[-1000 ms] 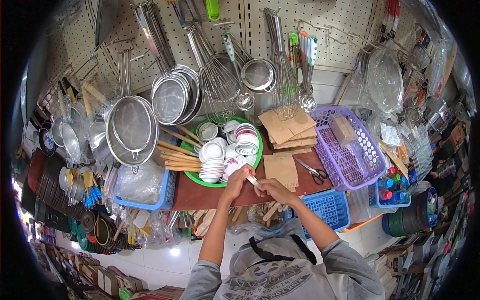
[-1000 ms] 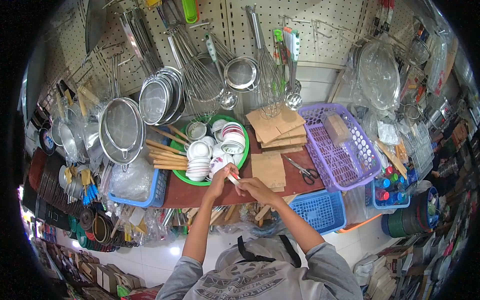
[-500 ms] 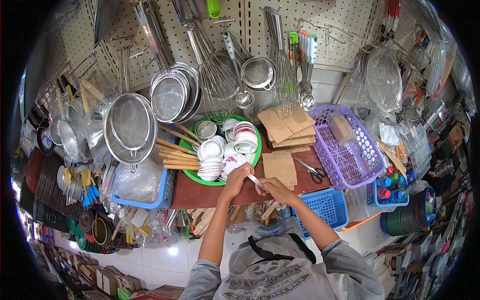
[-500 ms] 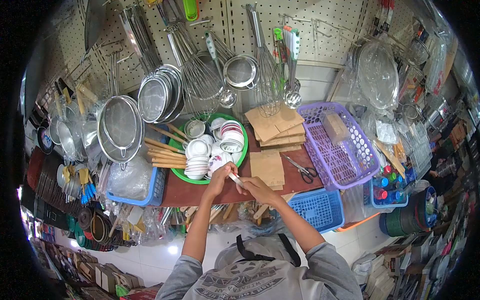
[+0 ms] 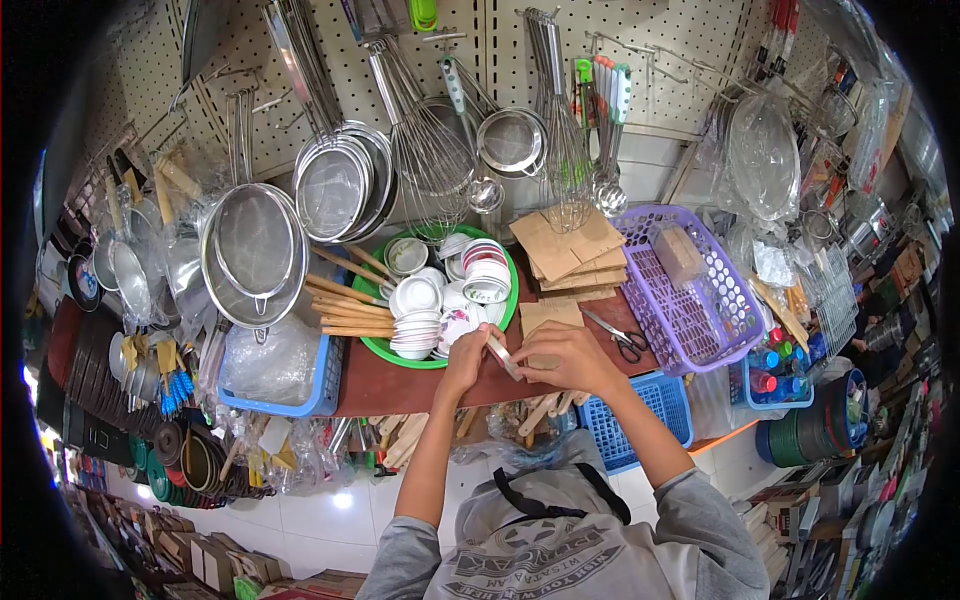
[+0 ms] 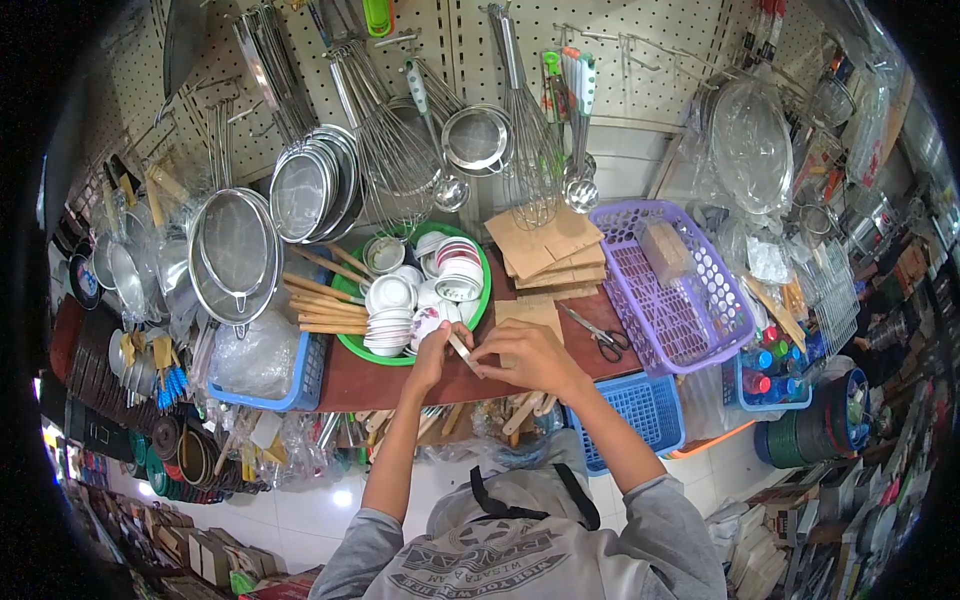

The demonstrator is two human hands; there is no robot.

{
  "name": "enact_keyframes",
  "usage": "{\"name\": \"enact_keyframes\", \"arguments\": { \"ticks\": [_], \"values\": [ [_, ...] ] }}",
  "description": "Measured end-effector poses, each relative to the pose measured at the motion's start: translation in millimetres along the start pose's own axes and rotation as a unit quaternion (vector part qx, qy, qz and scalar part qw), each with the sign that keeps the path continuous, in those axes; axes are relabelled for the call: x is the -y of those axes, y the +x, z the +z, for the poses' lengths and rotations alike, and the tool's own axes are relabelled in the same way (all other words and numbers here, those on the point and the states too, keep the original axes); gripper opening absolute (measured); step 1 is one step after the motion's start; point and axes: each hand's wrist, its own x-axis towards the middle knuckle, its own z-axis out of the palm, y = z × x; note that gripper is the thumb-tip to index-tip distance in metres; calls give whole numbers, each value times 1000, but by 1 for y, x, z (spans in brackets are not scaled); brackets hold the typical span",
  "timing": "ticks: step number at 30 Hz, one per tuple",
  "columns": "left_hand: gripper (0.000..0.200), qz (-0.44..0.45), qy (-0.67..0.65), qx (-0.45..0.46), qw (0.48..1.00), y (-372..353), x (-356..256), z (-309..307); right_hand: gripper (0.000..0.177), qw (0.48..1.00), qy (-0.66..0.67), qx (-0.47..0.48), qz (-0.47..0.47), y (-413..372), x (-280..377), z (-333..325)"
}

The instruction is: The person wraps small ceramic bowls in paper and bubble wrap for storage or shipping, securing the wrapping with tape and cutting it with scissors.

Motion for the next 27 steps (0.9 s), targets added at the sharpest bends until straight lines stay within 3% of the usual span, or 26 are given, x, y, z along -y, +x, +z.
{"name": "enact_keyframes", "arguments": {
  "ticks": [5,8,17,20,27],
  "values": [
    [64,-48,6,23,999,-4,-17,-2,10,993,-85,-14,-75,8,1,-8],
    [64,-52,32,28,998,-3,-11,-3,7,983,-142,27,-115,14,4,-16],
    [65,14,90,0,996,1,2,-1,10,968,-184,94,-139,24,-1,-15],
    [67,-41,67,-1,997,-3,-17,0,7,968,-178,115,-137,28,-2,-14],
    [68,-109,164,-20,980,3,10,-5,11,976,-141,120,-111,32,-2,-16]
  ]
}}
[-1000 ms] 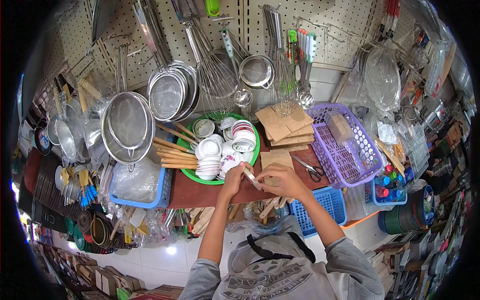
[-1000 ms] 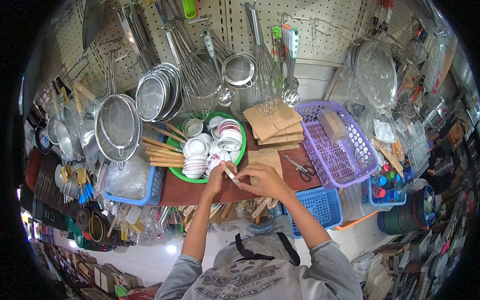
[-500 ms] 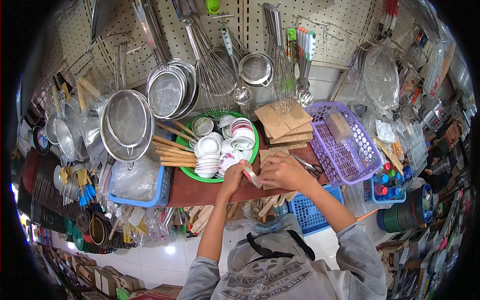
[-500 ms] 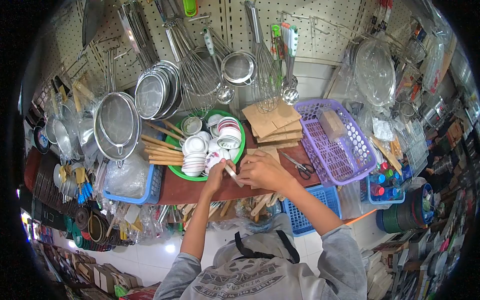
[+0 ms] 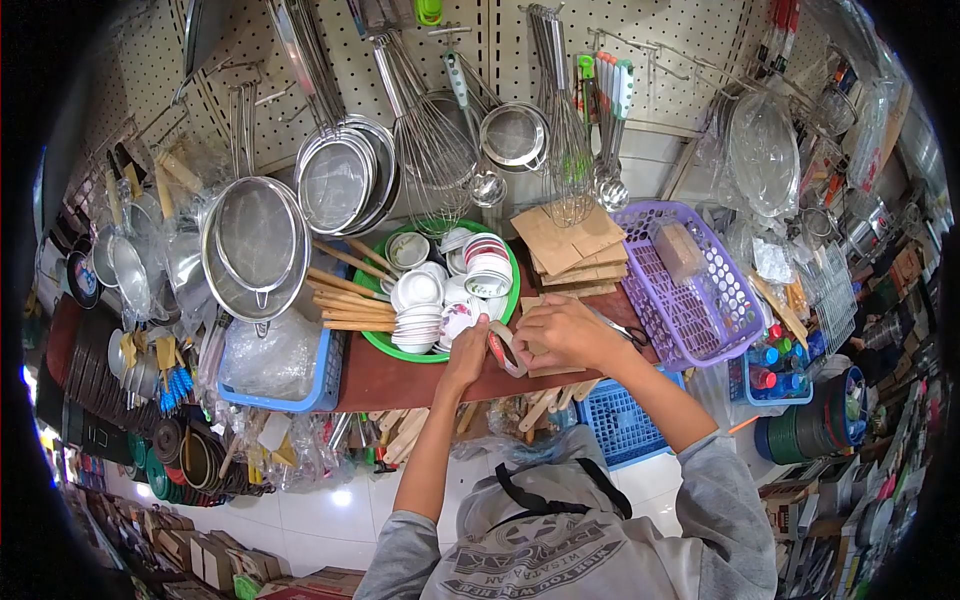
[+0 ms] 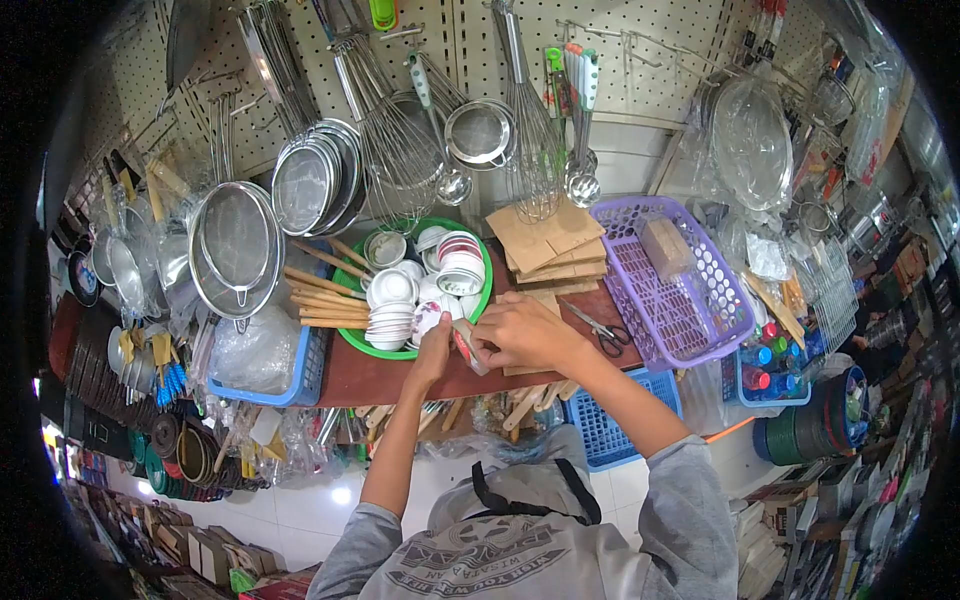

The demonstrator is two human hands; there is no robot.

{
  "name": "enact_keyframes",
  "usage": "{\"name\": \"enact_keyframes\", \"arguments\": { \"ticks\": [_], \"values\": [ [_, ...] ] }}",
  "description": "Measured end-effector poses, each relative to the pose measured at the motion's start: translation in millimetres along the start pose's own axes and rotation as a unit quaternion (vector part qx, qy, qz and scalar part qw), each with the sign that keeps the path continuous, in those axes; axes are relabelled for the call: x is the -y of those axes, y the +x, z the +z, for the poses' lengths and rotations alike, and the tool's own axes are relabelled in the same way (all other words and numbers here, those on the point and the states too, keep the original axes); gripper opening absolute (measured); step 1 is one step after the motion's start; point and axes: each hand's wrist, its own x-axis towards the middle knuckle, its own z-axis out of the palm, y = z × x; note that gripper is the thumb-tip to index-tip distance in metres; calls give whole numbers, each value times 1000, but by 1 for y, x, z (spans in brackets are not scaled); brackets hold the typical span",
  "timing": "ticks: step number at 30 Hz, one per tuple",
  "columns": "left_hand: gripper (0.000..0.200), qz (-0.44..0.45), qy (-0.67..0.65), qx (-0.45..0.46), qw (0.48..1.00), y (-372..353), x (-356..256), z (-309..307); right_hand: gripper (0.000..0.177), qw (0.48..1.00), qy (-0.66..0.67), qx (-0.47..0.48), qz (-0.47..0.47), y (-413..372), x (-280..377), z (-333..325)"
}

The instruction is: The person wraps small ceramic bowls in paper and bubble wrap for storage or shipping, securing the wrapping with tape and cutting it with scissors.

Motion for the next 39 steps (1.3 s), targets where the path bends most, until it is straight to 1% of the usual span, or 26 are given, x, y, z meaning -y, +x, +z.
{"name": "enact_keyframes", "arguments": {
  "ticks": [2,5,8,11,12,15,16,19,20,23,24,26,27,28,31,34,37,39],
  "values": [
    [67,9,23,3,1000,-1,-2,-1,13,1000,25,11,12,-1,1,-4],
    [64,128,34,-37,991,-4,-12,2,16,997,51,7,56,-7,-3,-1],
    [44,107,-48,-25,993,-17,-36,-1,18,982,112,62,140,-12,-4,-6],
    [21,195,-99,-117,969,-17,-29,10,21,973,123,83,178,-21,-12,-3],
    [16,194,-77,-146,967,-23,-39,10,21,968,130,96,190,-24,-14,-2],
    [22,274,-48,-78,957,-33,-55,13,21,958,143,122,214,-34,-24,3],
    [22,251,5,2,968,-38,-62,10,20,958,145,122,213,-39,-30,7],
    [28,152,2,178,972,-36,-68,21,21,947,180,138,228,-51,-43,16],
    [33,86,-43,216,972,-42,-74,27,22,941,196,146,236,-54,-48,19],
    [31,44,-192,297,934,-40,-52,56,24,918,242,179,260,-72,-67,38],
    [30,51,-189,318,928,-41,-51,60,24,911,261,184,260,-76,-73,44],
    [29,39,-258,323,910,-47,-49,75,24,897,301,195,259,-86,-83,54],
    [29,32,-292,323,900,-50,-48,83,24,893,298,209,265,-87,-84,53],
    [31,46,-278,343,896,-49,-40,87,25,889,296,222,269,-87,-84,51],
    [30,-20,-358,324,876,-58,-40,106,26,892,276,249,257,-93,-90,54],
    [31,-73,-362,284,885,-67,-53,120,28,895,268,277,227,-99,-103,66],
    [35,-126,-351,244,895,-72,-51,134,28,894,262,301,205,-101,-109,67],
    [37,-139,-369,218,893,-73,-55,139,27,901,251,296,193,-101,-113,71]
  ]
}}
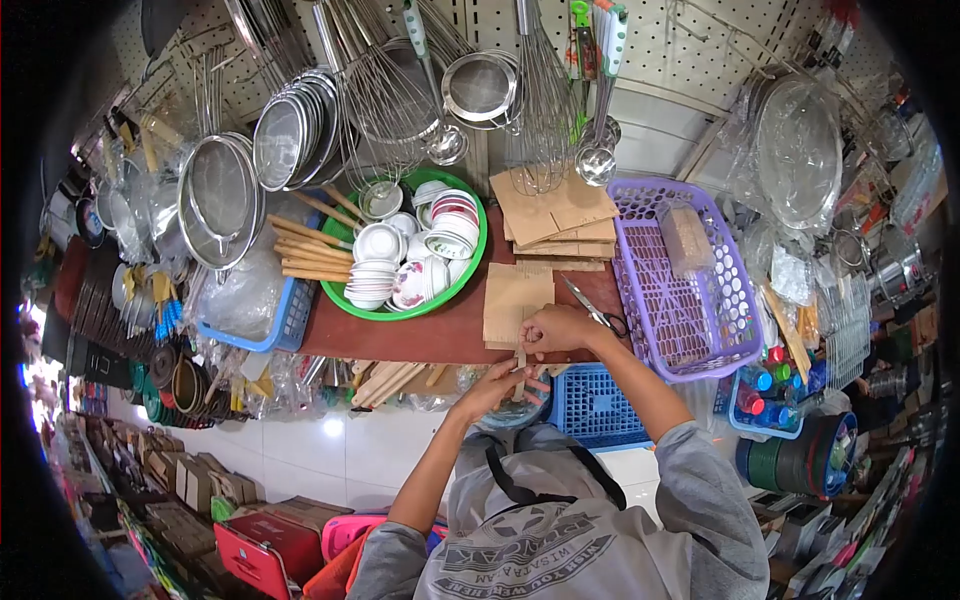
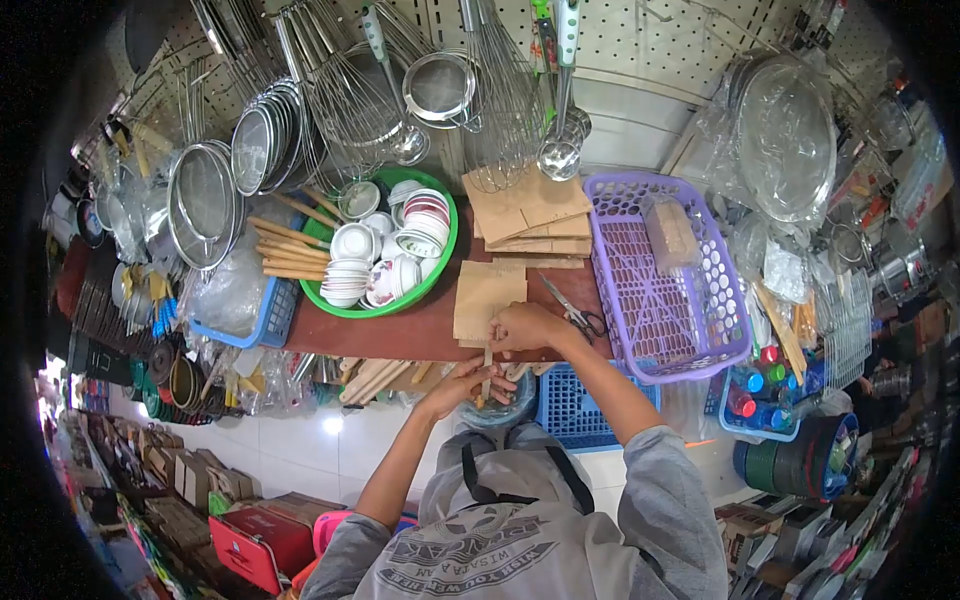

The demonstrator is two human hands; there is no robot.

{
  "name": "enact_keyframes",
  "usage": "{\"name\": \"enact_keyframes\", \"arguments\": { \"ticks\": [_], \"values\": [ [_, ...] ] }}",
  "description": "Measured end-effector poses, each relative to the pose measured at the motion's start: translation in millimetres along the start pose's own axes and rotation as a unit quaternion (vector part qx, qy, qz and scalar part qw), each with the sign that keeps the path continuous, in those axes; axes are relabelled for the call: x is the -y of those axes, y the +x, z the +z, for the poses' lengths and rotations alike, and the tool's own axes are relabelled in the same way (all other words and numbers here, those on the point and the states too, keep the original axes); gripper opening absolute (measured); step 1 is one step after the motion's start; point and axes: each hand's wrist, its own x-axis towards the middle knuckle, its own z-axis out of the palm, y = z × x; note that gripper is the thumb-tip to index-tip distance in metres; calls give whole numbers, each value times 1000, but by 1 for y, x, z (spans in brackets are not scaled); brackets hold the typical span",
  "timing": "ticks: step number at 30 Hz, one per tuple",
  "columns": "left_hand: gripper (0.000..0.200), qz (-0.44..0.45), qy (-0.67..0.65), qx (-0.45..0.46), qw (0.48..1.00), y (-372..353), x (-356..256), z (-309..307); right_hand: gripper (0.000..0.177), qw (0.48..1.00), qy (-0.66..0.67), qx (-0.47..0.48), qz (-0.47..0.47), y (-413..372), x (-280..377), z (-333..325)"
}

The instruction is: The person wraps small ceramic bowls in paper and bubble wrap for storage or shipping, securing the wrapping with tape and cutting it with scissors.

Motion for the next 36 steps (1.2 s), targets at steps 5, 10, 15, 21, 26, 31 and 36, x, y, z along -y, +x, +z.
{"name": "enact_keyframes", "arguments": {
  "ticks": [5,10,15,21,26,31,36],
  "values": [
    [37,5,-59,-73,996,4,19,7,24,1000,-17,-17,-8,5,-3,6],
    [49,-6,-86,-169,982,13,31,6,21,998,-44,-50,-18,10,-7,14],
    [62,26,-105,-254,961,19,30,10,20,982,-103,-148,-57,9,-14,26],
    [61,22,-64,-232,970,22,25,6,21,976,-114,-183,-27,4,-14,33],
    [57,13,-62,-192,979,21,21,4,20,961,-132,-231,-70,4,-20,42],
    [52,16,-82,-190,978,26,32,-5,18,961,-125,-237,-73,3,-19,43],
    [45,26,-103,-199,974,28,31,0,17,962,-128,-235,-57,1,-18,43]
  ]
}}
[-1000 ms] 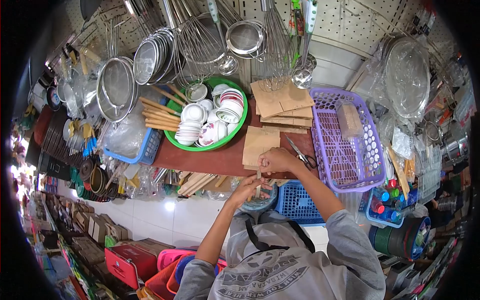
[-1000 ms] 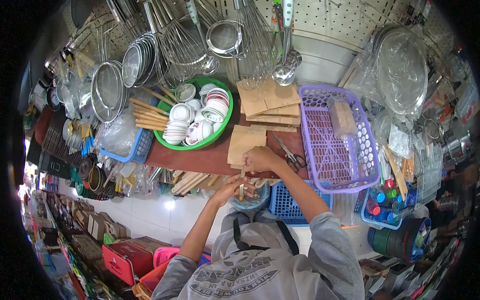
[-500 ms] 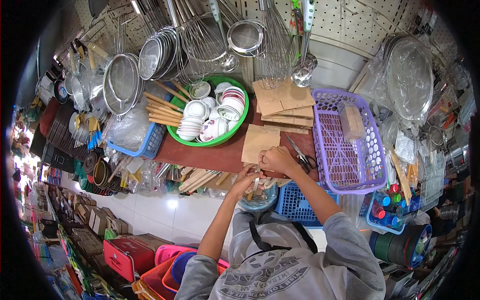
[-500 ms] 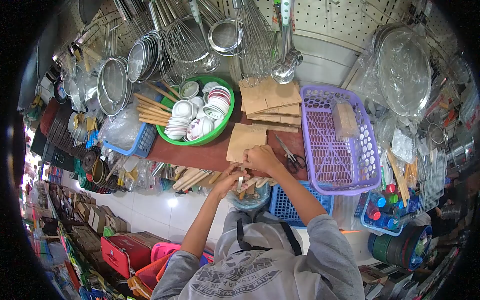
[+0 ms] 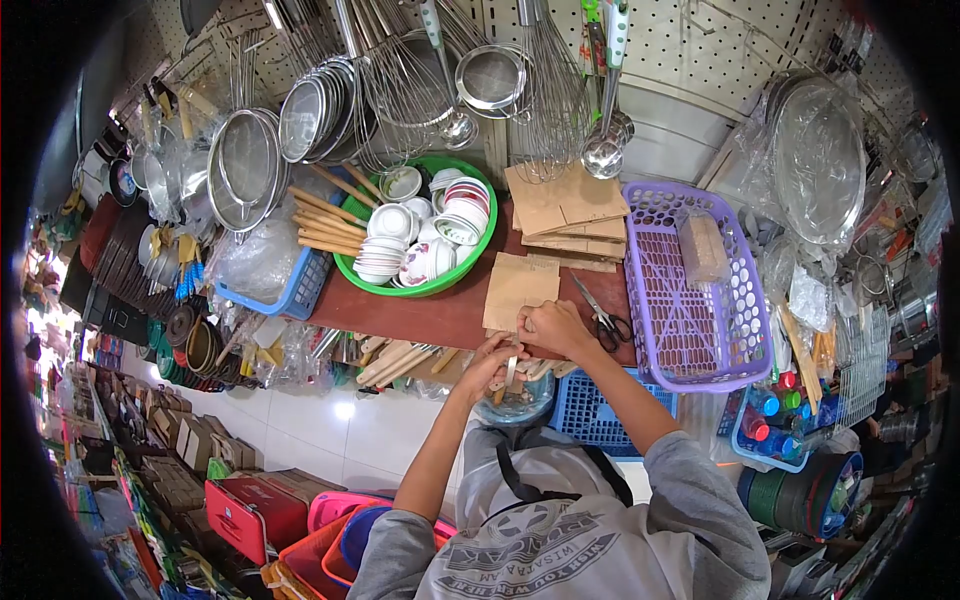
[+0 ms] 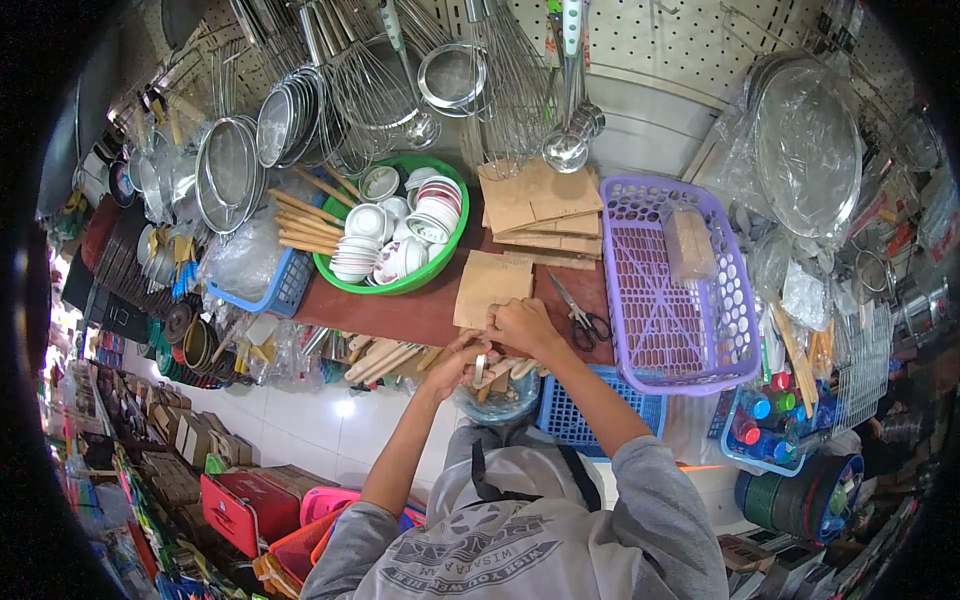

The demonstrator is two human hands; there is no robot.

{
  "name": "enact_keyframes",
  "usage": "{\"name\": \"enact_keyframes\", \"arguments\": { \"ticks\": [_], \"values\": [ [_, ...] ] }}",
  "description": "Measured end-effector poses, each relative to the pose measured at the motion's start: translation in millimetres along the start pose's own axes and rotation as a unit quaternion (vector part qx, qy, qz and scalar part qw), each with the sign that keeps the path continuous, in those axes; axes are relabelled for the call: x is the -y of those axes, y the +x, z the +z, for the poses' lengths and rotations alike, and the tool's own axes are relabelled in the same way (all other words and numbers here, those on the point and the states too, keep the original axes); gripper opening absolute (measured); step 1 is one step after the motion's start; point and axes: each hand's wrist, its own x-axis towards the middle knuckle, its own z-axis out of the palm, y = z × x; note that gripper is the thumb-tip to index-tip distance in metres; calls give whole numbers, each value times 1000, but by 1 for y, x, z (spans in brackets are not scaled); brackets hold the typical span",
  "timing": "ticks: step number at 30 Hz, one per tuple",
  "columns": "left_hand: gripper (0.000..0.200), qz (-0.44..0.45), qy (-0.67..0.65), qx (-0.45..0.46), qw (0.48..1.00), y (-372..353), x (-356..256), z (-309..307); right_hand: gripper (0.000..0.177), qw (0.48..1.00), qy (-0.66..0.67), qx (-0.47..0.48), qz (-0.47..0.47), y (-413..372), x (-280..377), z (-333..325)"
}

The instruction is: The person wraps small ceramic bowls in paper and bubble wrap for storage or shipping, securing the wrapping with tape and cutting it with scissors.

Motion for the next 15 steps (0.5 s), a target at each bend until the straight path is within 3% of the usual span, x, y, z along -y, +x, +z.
{"name": "enact_keyframes", "arguments": {
  "ticks": [2,5,15],
  "values": [
    [41,-8,21,10,1000,4,3,-6,18,1000,0,15,12,-1,3,-4],
    [51,-15,7,19,1000,3,1,-9,19,1000,-4,6,9,-2,1,1],
    [40,-28,6,1,1000,-3,-9,0,23,1000,-16,13,20,-3,1,5]
  ]
}}
